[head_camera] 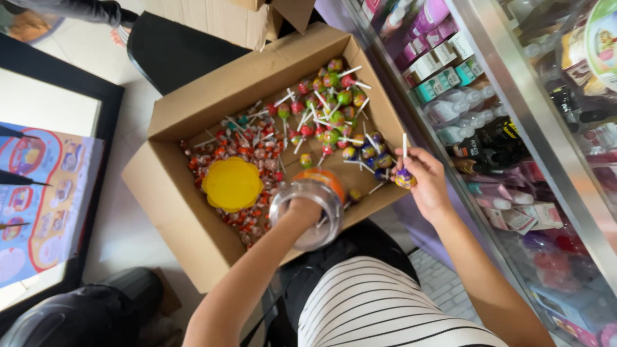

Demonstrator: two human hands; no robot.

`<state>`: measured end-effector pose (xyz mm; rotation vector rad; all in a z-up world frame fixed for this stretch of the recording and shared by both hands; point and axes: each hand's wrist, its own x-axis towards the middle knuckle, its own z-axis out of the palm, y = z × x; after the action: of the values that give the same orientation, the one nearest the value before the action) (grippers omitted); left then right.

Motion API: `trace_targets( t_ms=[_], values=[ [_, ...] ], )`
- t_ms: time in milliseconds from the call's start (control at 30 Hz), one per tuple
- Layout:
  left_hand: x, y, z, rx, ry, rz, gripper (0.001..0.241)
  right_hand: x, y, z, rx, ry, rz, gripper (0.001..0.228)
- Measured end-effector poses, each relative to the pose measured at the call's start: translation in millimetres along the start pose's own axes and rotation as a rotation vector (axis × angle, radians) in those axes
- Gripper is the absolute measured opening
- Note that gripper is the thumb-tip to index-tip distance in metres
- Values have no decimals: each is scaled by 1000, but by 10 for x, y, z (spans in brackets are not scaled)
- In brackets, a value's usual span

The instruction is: Transferring lollipops and various candies from a cardboard box into plastic display jars.

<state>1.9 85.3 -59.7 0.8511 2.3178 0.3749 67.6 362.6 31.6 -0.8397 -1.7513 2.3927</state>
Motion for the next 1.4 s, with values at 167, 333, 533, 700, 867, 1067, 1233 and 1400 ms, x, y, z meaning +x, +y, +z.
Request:
trace_targets(
  t_ms=[167,333,533,700,867,1067,1233,1400],
  values=[
    [462,-66,237,253,40,179,39,14,-50,-253,25,49,3,20],
    [257,3,-31,322,-31,220,37,8,-27,-471,34,49,24,18],
    [-850,133,-1063,-68,19,205,31,119,-173,-413,16,-46,4,14],
    [-1327,164,-1558,-502,140,144,34,144,-299,-312,-140,-146,-107,9],
    [-1369,373,-1279,-1929,229,273,38,3,-757,99,-219,-286,-159,9],
    [-960,1047,-1408,-1029,674,203,49,-105,-964,619,-263,-721,-127,10],
    [-968,1101,-1085,-813,599,-56,34,31,-889,579,-6,-943,8,13],
    [-1066,1288,-1340,-1224,595,-51,70,196,-501,481,24,-893,141,16]
  ],
)
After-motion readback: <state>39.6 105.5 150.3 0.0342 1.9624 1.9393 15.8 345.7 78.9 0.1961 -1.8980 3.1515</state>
